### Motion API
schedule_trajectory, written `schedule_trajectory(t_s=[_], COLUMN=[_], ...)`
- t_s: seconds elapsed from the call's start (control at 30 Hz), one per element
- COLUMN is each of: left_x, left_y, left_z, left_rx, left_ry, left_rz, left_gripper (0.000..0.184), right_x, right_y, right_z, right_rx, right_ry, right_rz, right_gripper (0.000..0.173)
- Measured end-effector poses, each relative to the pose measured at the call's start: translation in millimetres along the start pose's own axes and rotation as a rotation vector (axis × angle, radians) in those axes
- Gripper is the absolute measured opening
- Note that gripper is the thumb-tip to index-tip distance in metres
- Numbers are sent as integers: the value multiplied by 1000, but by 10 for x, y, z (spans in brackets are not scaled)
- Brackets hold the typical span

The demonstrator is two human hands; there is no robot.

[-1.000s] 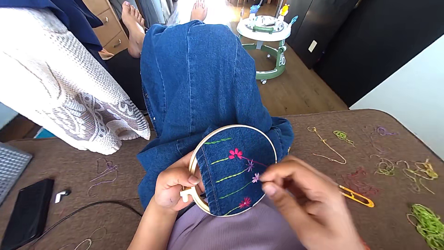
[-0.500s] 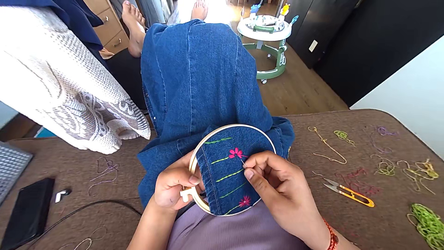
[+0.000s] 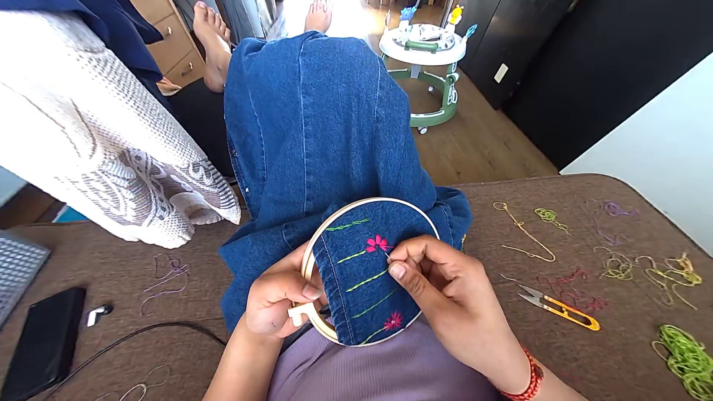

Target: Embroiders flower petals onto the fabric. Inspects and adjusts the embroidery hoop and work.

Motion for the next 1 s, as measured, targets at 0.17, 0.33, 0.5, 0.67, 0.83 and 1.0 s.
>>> schedule_trajectory(t_s=[0.17, 0.33, 0.5, 0.67, 0.83, 1.0], left_x=[12, 8, 12, 0, -7, 4], left_y=[-1, -7, -7, -11, -7, -8], left_z=[-4, -11, -25, -25, -23, -19], left_rx=[0, -1, -3, 3, 13, 14], left_ry=[7, 44, 78, 67, 54, 62], left_rz=[7, 2, -9, -16, -23, -30], left_gripper=[34, 34, 38, 39, 39, 41], right_x=[-26, -72, -120, -144, -150, -145], right_y=[-48, -39, -13, -9, -6, -9], right_z=[15, 45, 74, 88, 87, 89], right_rx=[21, 43, 61, 75, 80, 87], right_ry=[32, 27, -7, -27, -15, 5], right_rz=[18, 57, 105, 124, 132, 131], right_gripper=[5, 6, 6, 5, 5, 6])
Point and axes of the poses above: each hand's wrist, its own y-axis away from the middle knuckle, its own x-axis out of the back of the hand, z = x × y, the point moved 2 cm from there along -y, towards the middle knuckle, and after that the axes turned 14 degrees about -x, right-handed, at the moved point
